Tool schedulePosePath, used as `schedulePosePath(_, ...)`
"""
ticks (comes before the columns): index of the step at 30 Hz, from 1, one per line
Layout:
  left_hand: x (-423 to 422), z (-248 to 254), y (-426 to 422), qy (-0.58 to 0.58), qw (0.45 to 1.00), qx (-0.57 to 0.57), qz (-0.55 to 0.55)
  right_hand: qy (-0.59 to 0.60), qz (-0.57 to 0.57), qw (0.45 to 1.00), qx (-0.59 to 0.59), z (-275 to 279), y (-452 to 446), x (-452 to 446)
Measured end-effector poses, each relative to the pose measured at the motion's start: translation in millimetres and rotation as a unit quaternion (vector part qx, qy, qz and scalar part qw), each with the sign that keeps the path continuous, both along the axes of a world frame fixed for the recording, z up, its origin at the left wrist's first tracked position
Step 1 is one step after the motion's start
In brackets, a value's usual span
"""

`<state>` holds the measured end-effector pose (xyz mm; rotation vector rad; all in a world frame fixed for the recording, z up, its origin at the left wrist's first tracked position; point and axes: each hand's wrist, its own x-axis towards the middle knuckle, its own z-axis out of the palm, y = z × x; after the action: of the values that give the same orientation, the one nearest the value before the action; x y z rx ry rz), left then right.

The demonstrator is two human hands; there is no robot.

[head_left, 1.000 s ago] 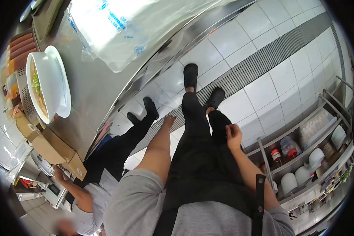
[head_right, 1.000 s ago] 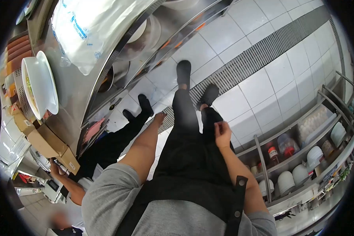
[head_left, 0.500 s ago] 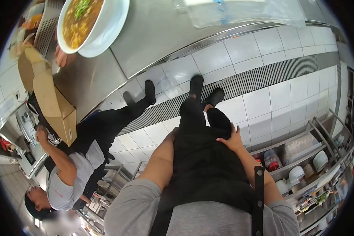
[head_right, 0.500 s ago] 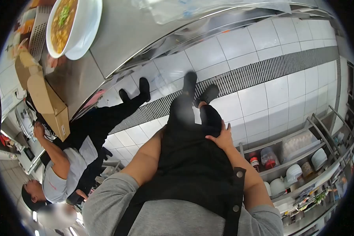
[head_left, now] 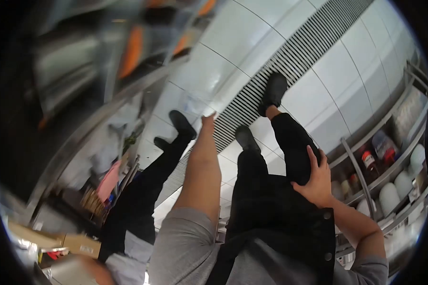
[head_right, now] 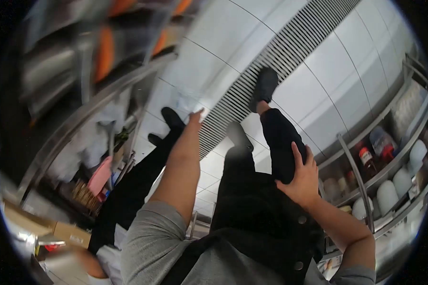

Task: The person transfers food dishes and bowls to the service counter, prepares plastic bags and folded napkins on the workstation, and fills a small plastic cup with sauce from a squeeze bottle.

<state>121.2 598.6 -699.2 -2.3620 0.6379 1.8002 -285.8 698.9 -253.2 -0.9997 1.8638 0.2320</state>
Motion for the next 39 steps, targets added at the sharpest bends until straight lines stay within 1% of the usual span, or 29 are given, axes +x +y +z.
schedulePosePath(3,55,-109,46,0.097,0.980,0.023,0.171,0.015,-0.045,0.999,0.010,-9,27,-2)
schedulePosePath(4,30,-83,30,0.066,0.985,0.012,0.161,0.022,-0.064,0.998,-0.005,-11,35,-3)
schedulePosePath(6,6,-77,11,-0.001,0.991,0.040,0.125,0.033,-0.095,0.995,0.005,-18,49,-3)
schedulePosePath(7,-7,-78,10,0.044,0.987,-0.028,0.150,0.035,-0.109,0.993,0.003,-20,55,-3)
schedulePosePath(11,-10,-126,22,0.008,0.997,-0.009,0.075,0.038,-0.135,0.990,-0.010,-27,69,-3)
schedulePosePath(13,-8,-128,26,-0.015,0.969,0.081,0.232,0.039,-0.140,0.989,-0.006,-26,71,-1)
schedulePosePath(14,-10,-122,31,-0.015,0.970,0.077,0.229,0.038,-0.143,0.989,-0.012,-25,69,0)
schedulePosePath(16,-37,-90,54,-0.075,0.986,0.012,0.145,0.030,-0.134,0.990,-0.022,-22,67,5)
schedulePosePath(18,-52,-58,86,-0.143,0.984,-0.087,0.059,0.023,-0.122,0.992,-0.037,-15,63,12)
schedulePosePath(19,-59,-37,101,-0.202,0.960,-0.176,-0.085,0.023,-0.107,0.994,-0.025,-13,59,18)
schedulePosePath(20,-93,34,84,-0.214,0.945,-0.188,-0.163,0.023,-0.089,0.996,-0.015,-9,52,23)
schedulePosePath(21,-98,45,91,-0.234,0.940,-0.127,-0.212,0.031,-0.071,0.997,-0.006,-4,42,29)
schedulePosePath(22,-108,67,102,-0.230,0.901,-0.243,-0.276,0.033,-0.064,0.997,0.028,2,31,34)
schedulePosePath(23,-125,103,99,-0.178,0.914,-0.230,-0.282,0.037,-0.051,0.997,0.047,9,22,36)
schedulePosePath(24,-140,143,91,-0.092,0.907,-0.239,-0.333,0.041,-0.037,0.997,0.060,15,10,37)
schedulePosePath(25,-162,202,72,-0.010,0.910,-0.192,-0.366,0.042,-0.028,0.998,0.025,19,2,35)
schedulePosePath(26,-178,255,60,0.040,0.899,-0.189,-0.393,0.035,-0.032,0.998,0.032,22,0,32)
schedulePosePath(27,-189,303,46,0.098,0.862,-0.163,-0.470,0.030,-0.031,0.998,0.037,25,-3,27)
schedulePosePath(28,-195,357,37,0.140,0.852,-0.188,-0.468,0.031,-0.005,1.000,-0.002,26,-7,23)
schedulePosePath(29,-201,420,17,0.155,0.800,-0.187,-0.549,0.034,0.044,0.996,-0.077,19,-5,16)
schedulePosePath(30,-198,457,4,0.217,0.762,-0.234,-0.563,0.010,0.105,0.985,-0.138,21,-18,8)
schedulePosePath(31,-199,509,-19,0.214,0.754,-0.241,-0.572,0.055,0.248,0.933,-0.254,-2,-12,2)
schedulePosePath(32,-196,558,-38,0.210,0.747,-0.244,-0.581,0.004,0.298,0.920,-0.256,33,-38,-4)
schedulePosePath(33,-188,587,-50,0.179,0.753,-0.242,-0.585,-0.045,0.351,0.900,-0.255,50,-56,-10)
schedulePosePath(34,-180,611,-58,0.151,0.759,-0.239,-0.586,-0.077,0.390,0.884,-0.244,53,-67,-15)
schedulePosePath(35,-168,618,-60,0.122,0.762,-0.295,-0.564,-0.105,0.432,0.876,-0.187,56,-83,-21)
schedulePosePath(36,-156,623,-62,0.093,0.762,-0.347,-0.539,-0.130,0.432,0.879,-0.157,75,-104,-29)
schedulePosePath(38,-146,649,-75,0.056,0.763,-0.411,-0.496,-0.212,0.350,0.896,-0.170,97,-144,-52)
schedulePosePath(39,-147,660,-83,0.025,0.760,-0.458,-0.461,-0.204,0.369,0.890,-0.174,103,-170,-63)
